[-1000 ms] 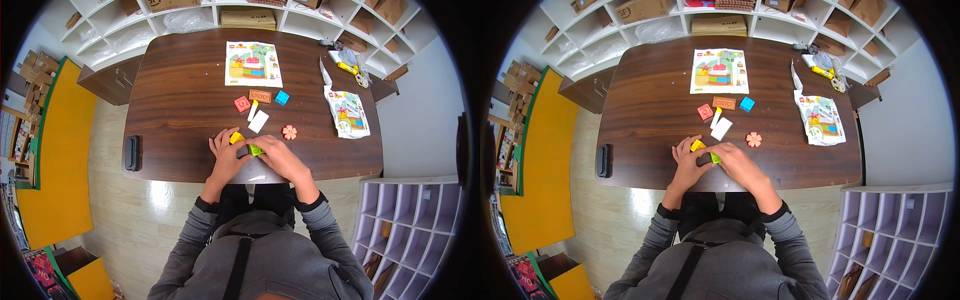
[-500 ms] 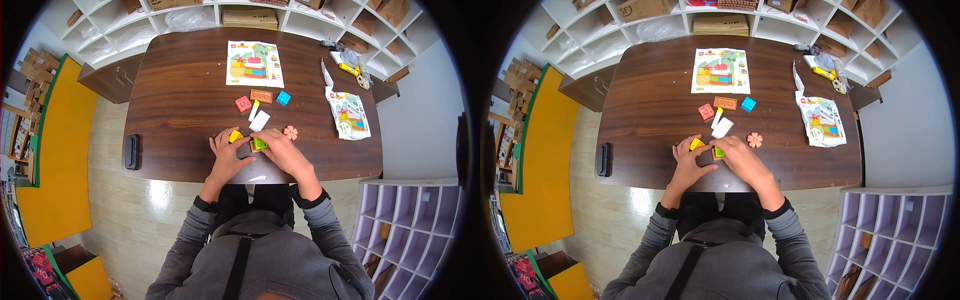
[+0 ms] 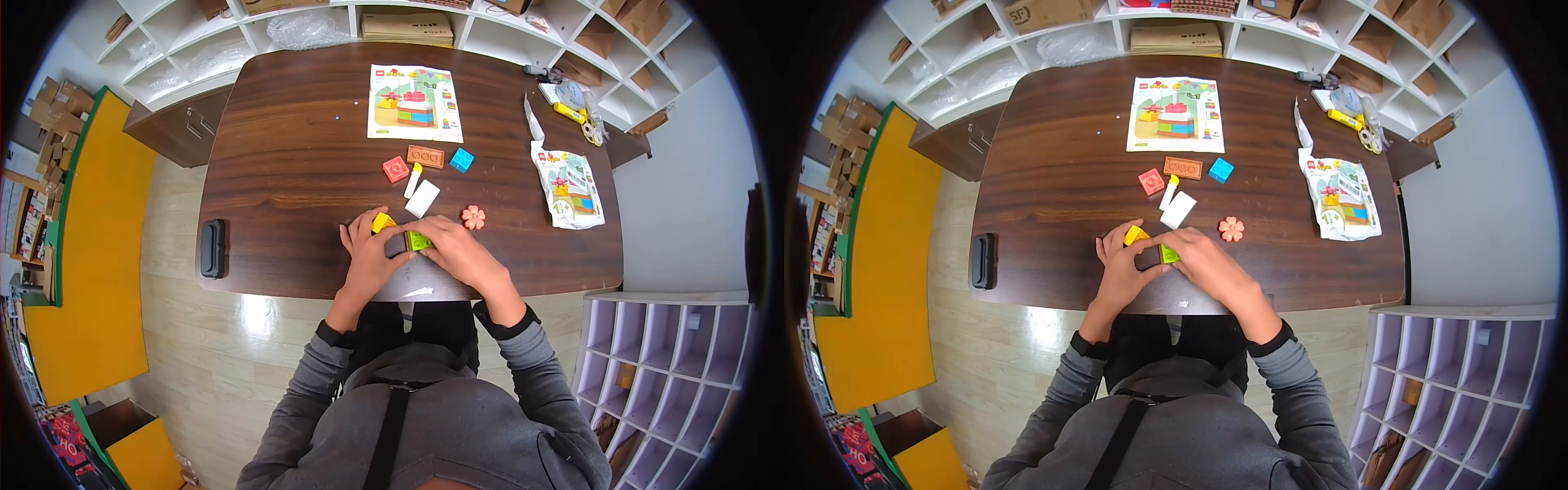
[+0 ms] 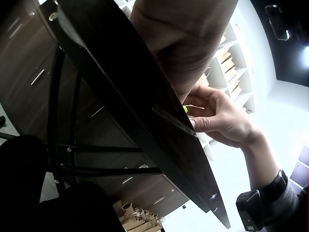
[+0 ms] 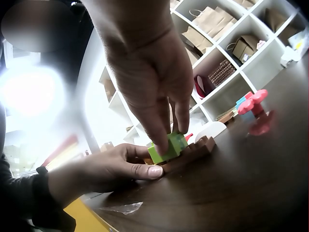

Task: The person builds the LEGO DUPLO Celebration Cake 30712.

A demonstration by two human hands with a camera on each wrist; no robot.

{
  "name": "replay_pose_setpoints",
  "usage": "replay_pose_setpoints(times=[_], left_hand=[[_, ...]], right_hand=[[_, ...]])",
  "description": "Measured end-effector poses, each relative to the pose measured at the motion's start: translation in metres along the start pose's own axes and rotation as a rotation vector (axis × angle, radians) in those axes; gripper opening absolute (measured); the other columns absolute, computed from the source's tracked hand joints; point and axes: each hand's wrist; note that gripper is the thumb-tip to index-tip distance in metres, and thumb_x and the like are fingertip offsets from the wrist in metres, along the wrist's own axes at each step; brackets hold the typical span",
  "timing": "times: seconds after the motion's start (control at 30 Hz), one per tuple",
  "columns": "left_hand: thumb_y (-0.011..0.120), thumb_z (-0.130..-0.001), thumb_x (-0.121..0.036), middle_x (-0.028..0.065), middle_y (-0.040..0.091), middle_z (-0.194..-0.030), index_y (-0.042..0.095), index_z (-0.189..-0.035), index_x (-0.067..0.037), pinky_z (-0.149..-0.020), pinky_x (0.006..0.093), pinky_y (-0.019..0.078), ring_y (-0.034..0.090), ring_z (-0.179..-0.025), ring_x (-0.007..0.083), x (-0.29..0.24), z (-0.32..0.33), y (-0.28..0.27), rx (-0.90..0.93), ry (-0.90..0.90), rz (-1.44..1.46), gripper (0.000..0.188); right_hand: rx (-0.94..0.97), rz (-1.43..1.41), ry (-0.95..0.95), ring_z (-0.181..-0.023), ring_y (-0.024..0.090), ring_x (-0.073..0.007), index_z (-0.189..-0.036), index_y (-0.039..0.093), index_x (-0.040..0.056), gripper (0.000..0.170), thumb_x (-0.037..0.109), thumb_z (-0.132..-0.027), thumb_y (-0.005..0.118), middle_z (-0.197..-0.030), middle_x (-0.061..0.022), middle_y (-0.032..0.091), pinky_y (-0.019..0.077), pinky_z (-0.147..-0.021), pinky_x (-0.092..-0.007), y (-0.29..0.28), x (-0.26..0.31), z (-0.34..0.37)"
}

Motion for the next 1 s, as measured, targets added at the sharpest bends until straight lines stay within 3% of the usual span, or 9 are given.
replay_pose_setpoints(times=[0.2,0.27,0.37,0.43,0.6,0.8,0.9,0.97,1.0], left_hand=[[0.081,-0.063,-0.029,0.0069,0.041,-0.134,0.067,-0.102,-0.013,-0.104,0.0630,0.0039,0.029,-0.129,0.0305,0.001,0.000,-0.001,-0.001,0.007,0.012,0.045],[0.081,-0.063,-0.029,0.0071,0.042,-0.134,0.067,-0.101,-0.012,-0.104,0.0630,0.0042,0.029,-0.129,0.0305,0.002,0.000,-0.001,0.005,0.015,0.014,0.044],[0.082,-0.062,-0.029,0.0073,0.043,-0.133,0.068,-0.099,-0.010,-0.104,0.0629,0.0049,0.030,-0.129,0.0302,0.000,0.000,-0.003,0.008,0.012,0.018,0.044],[0.083,-0.061,-0.030,0.0062,0.044,-0.134,0.068,-0.100,-0.009,-0.106,0.0566,0.0072,0.033,-0.128,0.0289,-0.003,-0.001,-0.004,-0.004,-0.003,0.004,0.046],[0.083,-0.061,-0.029,0.0075,0.044,-0.134,0.067,-0.099,-0.008,-0.105,0.0572,0.0093,0.033,-0.127,0.0298,0.003,0.000,-0.001,-0.021,0.004,0.012,0.045],[0.082,-0.062,-0.027,0.0096,0.044,-0.132,0.067,-0.099,-0.008,-0.105,0.0534,0.0132,0.035,-0.124,0.0308,0.003,-0.001,-0.003,-0.046,0.019,0.017,0.044],[0.082,-0.062,-0.026,0.0096,0.045,-0.131,0.067,-0.100,-0.009,-0.104,0.0503,0.0154,0.036,-0.123,0.0305,0.009,0.000,0.000,-0.058,0.039,0.025,0.044],[0.082,-0.063,-0.026,0.0094,0.045,-0.130,0.068,-0.100,-0.010,-0.104,0.0489,0.0163,0.036,-0.122,0.0302,0.010,0.001,0.000,-0.059,0.055,0.011,0.043],[0.082,-0.063,-0.027,0.0089,0.045,-0.130,0.069,-0.100,-0.011,-0.103,0.0487,0.0163,0.036,-0.122,0.0299,0.008,0.001,-0.001,-0.058,0.061,0.015,0.042]], right_hand=[[0.077,0.083,0.036,-0.100,0.056,-0.0341,-0.116,0.055,0.0042,0.046,-0.003,-0.071,0.064,-0.101,-0.0158,0.060,0.0463,-0.085,-0.0413,0.003,-0.001,-0.003],[0.020,0.135,-0.075,-0.087,0.057,-0.0344,-0.106,0.058,0.0005,0.036,-0.004,-0.070,0.061,-0.088,-0.0161,0.060,0.0481,-0.076,-0.0416,0.009,0.000,-0.006],[0.089,0.130,0.019,-0.090,0.059,-0.0346,-0.108,0.058,0.0016,0.040,-0.002,-0.069,0.065,-0.089,-0.0170,0.062,0.0477,-0.078,-0.0417,0.010,0.002,-0.011],[0.096,0.121,0.038,-0.089,0.059,-0.0353,-0.108,0.058,0.0018,0.040,-0.002,-0.068,0.066,-0.089,-0.0179,0.061,0.0479,-0.078,-0.0419,0.010,0.002,-0.013],[0.102,0.077,0.090,-0.090,0.058,-0.0365,-0.108,0.058,0.0026,0.042,0.000,-0.067,0.068,-0.089,-0.0185,0.061,0.0481,-0.078,-0.0423,0.012,0.002,-0.015],[0.034,0.112,-0.022,-0.084,0.060,-0.0373,-0.100,0.056,-0.0007,0.037,-0.002,-0.065,0.069,-0.084,-0.0181,0.061,0.0496,-0.070,-0.0430,0.017,0.002,-0.017],[0.040,0.093,-0.042,-0.085,0.061,-0.0366,-0.098,0.059,-0.0010,0.033,0.002,-0.067,0.070,-0.085,-0.0183,0.063,0.0498,-0.072,-0.0421,0.009,0.001,-0.020],[0.234,-0.056,0.031,-0.089,0.061,-0.0350,-0.101,0.062,0.0001,0.033,0.010,-0.071,0.072,-0.095,-0.0169,0.065,0.0498,-0.079,-0.0399,-0.011,-0.006,-0.028],[0.114,0.010,0.002,-0.085,0.063,-0.0327,-0.099,0.064,-0.0004,0.031,0.014,-0.073,0.072,-0.092,-0.0160,0.066,0.0511,-0.077,-0.0377,-0.014,-0.015,-0.032]])
Point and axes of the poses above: each hand's wrist, its own z-axis away from the middle knuckle, its own y-axis out of the palm, x = y × z
